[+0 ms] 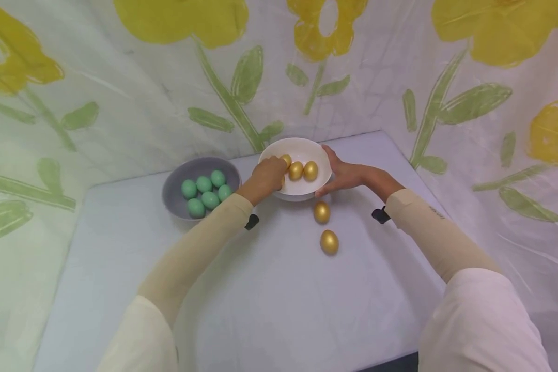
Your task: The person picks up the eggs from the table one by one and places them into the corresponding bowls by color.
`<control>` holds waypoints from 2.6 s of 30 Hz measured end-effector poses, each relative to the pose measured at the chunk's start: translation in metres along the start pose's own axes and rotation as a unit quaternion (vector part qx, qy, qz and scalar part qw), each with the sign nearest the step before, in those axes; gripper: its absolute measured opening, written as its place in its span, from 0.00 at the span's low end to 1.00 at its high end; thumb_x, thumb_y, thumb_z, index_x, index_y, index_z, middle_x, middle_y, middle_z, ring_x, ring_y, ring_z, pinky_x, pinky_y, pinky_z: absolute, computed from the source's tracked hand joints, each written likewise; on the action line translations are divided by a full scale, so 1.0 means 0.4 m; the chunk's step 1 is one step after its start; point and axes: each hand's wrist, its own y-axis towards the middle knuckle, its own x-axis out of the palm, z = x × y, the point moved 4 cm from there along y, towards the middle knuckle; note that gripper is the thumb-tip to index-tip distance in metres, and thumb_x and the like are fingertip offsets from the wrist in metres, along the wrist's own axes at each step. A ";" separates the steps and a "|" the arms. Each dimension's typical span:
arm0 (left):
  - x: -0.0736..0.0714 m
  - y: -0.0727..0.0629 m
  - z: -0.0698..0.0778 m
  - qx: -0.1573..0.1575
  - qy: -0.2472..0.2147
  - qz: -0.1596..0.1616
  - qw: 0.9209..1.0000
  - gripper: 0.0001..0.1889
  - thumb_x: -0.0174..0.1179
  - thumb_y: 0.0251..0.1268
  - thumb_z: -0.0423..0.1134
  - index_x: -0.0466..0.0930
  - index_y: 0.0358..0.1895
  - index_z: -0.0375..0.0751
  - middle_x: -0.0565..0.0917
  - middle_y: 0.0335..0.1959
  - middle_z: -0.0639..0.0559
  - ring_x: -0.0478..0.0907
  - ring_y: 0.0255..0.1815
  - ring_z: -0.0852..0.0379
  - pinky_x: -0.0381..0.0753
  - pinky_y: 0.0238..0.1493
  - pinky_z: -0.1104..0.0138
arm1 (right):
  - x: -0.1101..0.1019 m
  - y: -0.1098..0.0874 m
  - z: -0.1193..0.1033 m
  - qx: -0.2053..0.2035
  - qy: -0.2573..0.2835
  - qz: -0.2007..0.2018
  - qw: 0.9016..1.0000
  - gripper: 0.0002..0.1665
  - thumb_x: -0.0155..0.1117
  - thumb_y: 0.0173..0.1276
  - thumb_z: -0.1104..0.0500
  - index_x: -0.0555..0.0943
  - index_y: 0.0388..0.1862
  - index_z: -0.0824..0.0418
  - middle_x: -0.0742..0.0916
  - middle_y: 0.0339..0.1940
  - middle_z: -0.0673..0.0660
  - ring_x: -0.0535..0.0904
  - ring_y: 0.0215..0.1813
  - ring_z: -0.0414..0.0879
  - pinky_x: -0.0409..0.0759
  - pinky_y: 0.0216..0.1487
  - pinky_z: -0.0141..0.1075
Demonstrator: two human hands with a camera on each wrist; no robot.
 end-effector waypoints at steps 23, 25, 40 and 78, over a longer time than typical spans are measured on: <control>-0.032 -0.066 0.021 0.136 -0.132 0.113 0.975 0.24 0.64 0.77 0.43 0.78 0.69 0.35 0.85 0.62 0.42 0.84 0.56 0.47 0.83 0.59 0.54 | 0.012 0.003 -0.001 0.002 0.017 -0.006 1.000 0.83 0.82 0.63 0.49 0.19 0.84 0.52 0.38 0.87 0.63 0.40 0.87 0.63 0.48 0.81 0.67; -0.042 -0.099 0.043 0.196 -0.184 0.155 0.951 0.28 0.65 0.77 0.43 0.75 0.73 0.33 0.83 0.67 0.42 0.83 0.61 0.50 0.79 0.66 0.58 | 0.010 0.001 0.000 -0.001 0.015 -0.005 1.000 0.83 0.82 0.64 0.49 0.20 0.84 0.52 0.38 0.88 0.62 0.40 0.87 0.61 0.47 0.81 0.66; 0.112 -0.278 0.222 0.300 -0.304 0.135 0.894 0.34 0.71 0.72 0.51 0.75 0.74 0.41 0.83 0.68 0.53 0.81 0.60 0.63 0.77 0.63 0.74 | 0.004 -0.005 -0.003 -0.015 0.007 -0.006 1.000 0.83 0.81 0.65 0.48 0.19 0.85 0.50 0.34 0.87 0.60 0.34 0.88 0.61 0.43 0.82 0.66; 0.211 -0.268 0.225 0.296 -0.258 0.047 0.918 0.28 0.71 0.71 0.48 0.80 0.67 0.36 0.86 0.52 0.58 0.78 0.48 0.70 0.75 0.53 0.81 | 0.004 0.001 0.002 0.013 0.002 -0.003 1.000 0.83 0.81 0.65 0.47 0.18 0.84 0.47 0.34 0.88 0.61 0.34 0.88 0.62 0.44 0.82 0.66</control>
